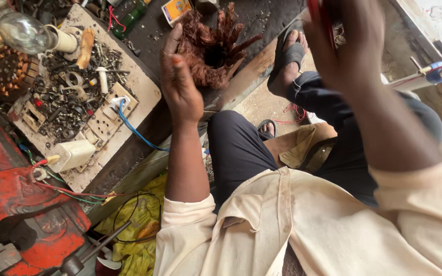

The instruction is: The person sits at a cluttered workbench and uses a screwdriver to scrape and separate strands of copper wire from a tangled bundle. They repeatedly pull and twist the wire with both hands to loosen the strands and continue scraping the surface.

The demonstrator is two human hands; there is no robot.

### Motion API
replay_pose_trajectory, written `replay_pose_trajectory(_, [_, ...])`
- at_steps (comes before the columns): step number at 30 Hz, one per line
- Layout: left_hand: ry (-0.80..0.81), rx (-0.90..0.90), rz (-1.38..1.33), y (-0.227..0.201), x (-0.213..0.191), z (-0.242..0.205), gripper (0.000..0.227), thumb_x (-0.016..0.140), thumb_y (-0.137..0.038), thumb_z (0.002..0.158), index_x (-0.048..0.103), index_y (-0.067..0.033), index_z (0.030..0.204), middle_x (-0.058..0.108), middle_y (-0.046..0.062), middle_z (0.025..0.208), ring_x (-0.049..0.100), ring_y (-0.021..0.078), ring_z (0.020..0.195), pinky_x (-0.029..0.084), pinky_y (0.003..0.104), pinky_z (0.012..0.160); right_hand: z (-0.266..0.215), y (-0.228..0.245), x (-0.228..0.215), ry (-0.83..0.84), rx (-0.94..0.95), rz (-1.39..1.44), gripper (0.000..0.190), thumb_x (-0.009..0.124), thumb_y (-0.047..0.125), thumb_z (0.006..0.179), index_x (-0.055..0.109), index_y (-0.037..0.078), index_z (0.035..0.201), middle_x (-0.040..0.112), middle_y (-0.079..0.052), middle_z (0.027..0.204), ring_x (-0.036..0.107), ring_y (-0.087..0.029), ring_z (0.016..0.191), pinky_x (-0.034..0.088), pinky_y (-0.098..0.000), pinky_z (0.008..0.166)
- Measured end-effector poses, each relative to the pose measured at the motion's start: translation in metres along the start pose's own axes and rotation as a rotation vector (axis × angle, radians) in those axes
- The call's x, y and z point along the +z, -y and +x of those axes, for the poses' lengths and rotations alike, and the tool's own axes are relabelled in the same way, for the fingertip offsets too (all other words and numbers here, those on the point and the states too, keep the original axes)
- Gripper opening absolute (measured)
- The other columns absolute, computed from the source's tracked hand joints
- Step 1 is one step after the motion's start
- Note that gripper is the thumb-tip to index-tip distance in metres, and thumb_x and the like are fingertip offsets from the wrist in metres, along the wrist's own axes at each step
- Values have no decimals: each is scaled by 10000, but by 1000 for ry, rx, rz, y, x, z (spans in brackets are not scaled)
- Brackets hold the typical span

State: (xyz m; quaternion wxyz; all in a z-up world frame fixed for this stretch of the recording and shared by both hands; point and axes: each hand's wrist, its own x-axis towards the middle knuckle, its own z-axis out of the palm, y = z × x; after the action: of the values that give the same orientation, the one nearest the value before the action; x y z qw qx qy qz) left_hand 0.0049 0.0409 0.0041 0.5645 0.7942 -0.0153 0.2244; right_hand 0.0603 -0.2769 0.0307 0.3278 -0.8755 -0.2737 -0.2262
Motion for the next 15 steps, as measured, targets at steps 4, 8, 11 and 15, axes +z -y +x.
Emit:
replay_pose_trajectory(4, [69, 73, -100, 7, -5, -8, 690, 324, -628, 1181, 430, -109, 1622, 487, 49, 1600, 532, 149, 1275, 358, 340, 1250, -81, 53, -35, -25, 157, 136, 222, 785, 46, 1053, 637, 22, 1217, 671, -131, 1050, 686, -292, 867, 534, -376, 772])
replay_pose_trajectory(8, [150, 135, -23, 7, -8, -9, 765, 298, -709, 1107, 336, -180, 1658, 360, 1, 1672, 328, 162, 1560, 245, 360, 1345, -107, 85, -51, -3, 186, 209, 280, 755, 3, 969, 675, 7, 1237, 681, -136, 1119, 700, -271, 901, 552, -352, 762])
replay_pose_trajectory(11, [204, 119, -57, 5, -11, -13, 888, 356, -785, 1034, 207, -214, 1698, 233, -9, 1702, 252, 180, 1593, 222, 373, 1363, -99, 93, -58, 21, 93, 114, 285, 796, 21, 926, 722, 37, 1201, 684, -118, 1077, 688, -244, 869, 541, -346, 728])
replay_pose_trajectory(15, [271, 117, 13, 15, -26, -12, 996, 404, -855, 939, 104, -260, 1679, 105, -31, 1739, 113, 147, 1634, 129, 354, 1412, -88, 99, -51, -13, -64, -30, 275, 836, 75, 920, 748, 66, 1180, 690, -76, 1025, 636, -210, 818, 496, -346, 693])
